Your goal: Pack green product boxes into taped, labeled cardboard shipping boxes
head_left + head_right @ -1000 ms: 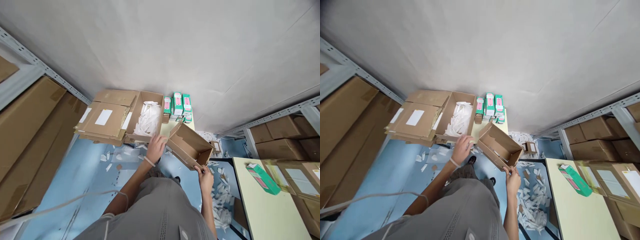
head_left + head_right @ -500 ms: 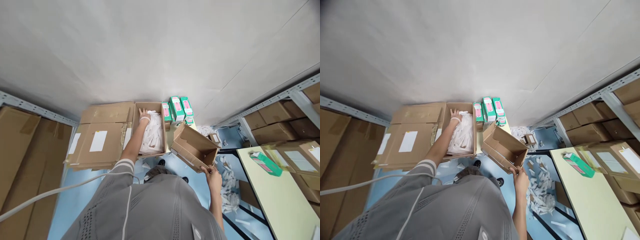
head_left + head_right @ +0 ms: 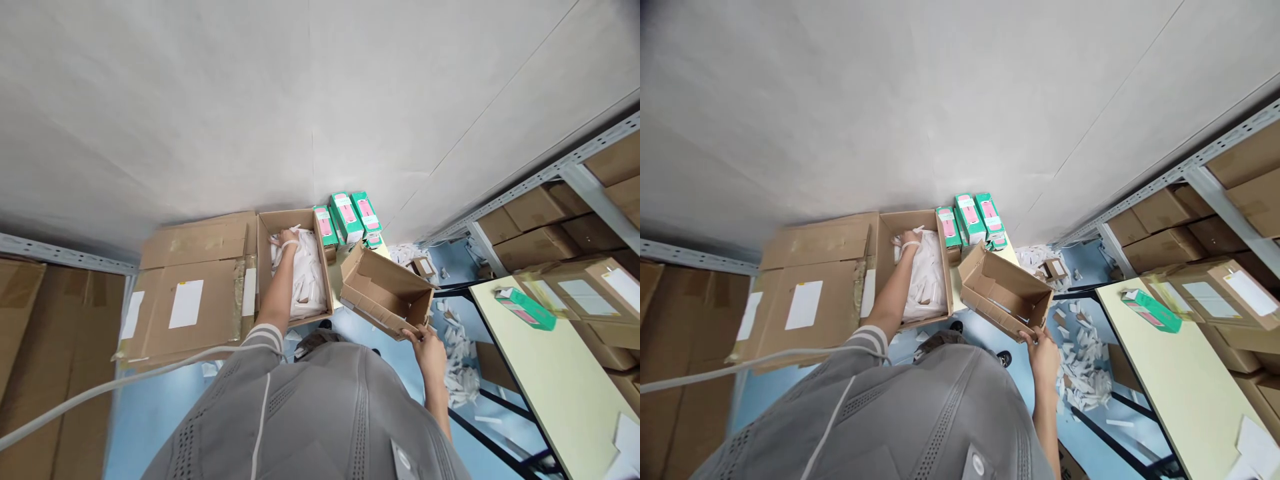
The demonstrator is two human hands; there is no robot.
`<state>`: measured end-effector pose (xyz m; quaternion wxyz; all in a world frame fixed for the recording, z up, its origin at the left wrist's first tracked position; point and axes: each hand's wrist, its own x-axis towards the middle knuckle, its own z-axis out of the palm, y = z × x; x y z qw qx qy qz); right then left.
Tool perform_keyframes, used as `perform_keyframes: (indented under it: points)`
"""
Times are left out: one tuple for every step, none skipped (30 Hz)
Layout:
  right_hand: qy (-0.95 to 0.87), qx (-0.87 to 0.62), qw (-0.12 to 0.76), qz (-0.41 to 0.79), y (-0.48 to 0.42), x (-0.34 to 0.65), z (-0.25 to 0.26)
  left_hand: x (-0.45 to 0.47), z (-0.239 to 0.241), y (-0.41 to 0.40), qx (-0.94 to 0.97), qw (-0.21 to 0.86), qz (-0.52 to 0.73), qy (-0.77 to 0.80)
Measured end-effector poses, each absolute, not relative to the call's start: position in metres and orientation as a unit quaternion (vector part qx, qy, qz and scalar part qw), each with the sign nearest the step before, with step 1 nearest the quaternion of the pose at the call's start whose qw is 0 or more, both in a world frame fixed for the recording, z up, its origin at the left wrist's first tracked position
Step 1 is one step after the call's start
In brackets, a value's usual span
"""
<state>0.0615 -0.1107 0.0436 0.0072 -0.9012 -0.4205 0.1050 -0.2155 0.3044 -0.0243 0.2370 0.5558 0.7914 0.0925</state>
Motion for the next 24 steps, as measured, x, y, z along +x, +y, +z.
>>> perform_keyframes:
  points:
    - [-0.419,-0.902,0.004,0.107,-0.110,0.061,0.045,-0.214,-0.021,0.304,0.548,0.238,0.101,0.796]
    - [-0.420,-0.901,0.002,0.108,-0.109,0.060,0.046,-0.214,-0.016,0.302,0.543,0.239,0.107,0.798]
    - [-0.421,-0.901,0.002,0.107,-0.108,0.059,0.047,-0.216,-0.011,0.299,0.544,0.237,0.110,0.797]
    - [-0.422,-0.900,0.002,0.107,-0.107,0.058,0.048,-0.218,-0.004,0.296,0.544,0.235,0.113,0.798]
    - [-0.424,-0.899,0.003,0.107,-0.106,0.057,0.049,-0.221,0.003,0.290,0.545,0.229,0.120,0.797]
    - [-0.425,-0.899,0.004,0.107,-0.105,0.057,0.050,-0.225,0.011,0.284,0.548,0.219,0.133,0.796]
    - [-0.424,-0.899,0.005,0.108,-0.104,0.056,0.051,-0.229,0.020,0.276,0.552,0.206,0.151,0.794]
    - [-0.422,-0.900,0.005,0.110,-0.102,0.055,0.052,-0.233,0.030,0.266,0.558,0.186,0.192,0.786]
    - [-0.420,-0.901,0.004,0.112,-0.100,0.054,0.053,-0.236,0.039,0.255,0.565,0.168,0.237,0.772]
    - [-0.417,-0.902,0.004,0.114,-0.099,0.053,0.054,-0.239,0.049,0.242,0.574,0.155,0.280,0.754]
    - [-0.415,-0.902,0.004,0.116,-0.097,0.051,0.055,-0.239,0.058,0.229,0.592,0.157,0.317,0.724]
    - [-0.413,-0.903,0.004,0.119,-0.096,0.050,0.056,-0.237,0.066,0.214,0.610,0.160,0.358,0.689]
    - [-0.413,-0.903,0.004,0.123,-0.095,0.049,0.057,-0.233,0.074,0.200,0.625,0.161,0.401,0.650]
    - [-0.411,-0.903,0.005,0.127,-0.094,0.047,0.058,-0.227,0.080,0.185,0.641,0.164,0.436,0.610]
    - [-0.410,-0.903,0.006,0.131,-0.093,0.046,0.058,-0.218,0.086,0.171,0.661,0.171,0.456,0.570]
    - [-0.408,-0.903,0.006,0.134,-0.093,0.044,0.058,-0.207,0.090,0.158,0.687,0.180,0.462,0.531]
    - [-0.406,-0.904,0.006,0.137,-0.093,0.042,0.059,-0.195,0.092,0.145,0.714,0.186,0.459,0.495]
    - [-0.404,-0.904,0.005,0.140,-0.093,0.041,0.059,-0.181,0.093,0.134,0.745,0.189,0.444,0.460]
    - [-0.402,-0.904,0.004,0.143,-0.093,0.040,0.059,-0.167,0.093,0.123,0.780,0.189,0.419,0.425]
    - [-0.401,-0.904,0.002,0.147,-0.094,0.039,0.059,-0.154,0.091,0.113,0.816,0.189,0.385,0.388]
    - [-0.400,-0.904,0.001,0.150,-0.095,0.038,0.060,-0.142,0.089,0.104,0.850,0.189,0.344,0.351]
    - [-0.400,-0.904,-0.001,0.152,-0.096,0.038,0.060,-0.131,0.087,0.096,0.879,0.189,0.303,0.317]
    - [-0.400,-0.904,-0.002,0.151,-0.097,0.038,0.061,-0.122,0.086,0.089,0.901,0.188,0.265,0.289]
    - [-0.400,-0.904,-0.002,0.150,-0.098,0.038,0.061,-0.116,0.085,0.083,0.916,0.187,0.235,0.268]
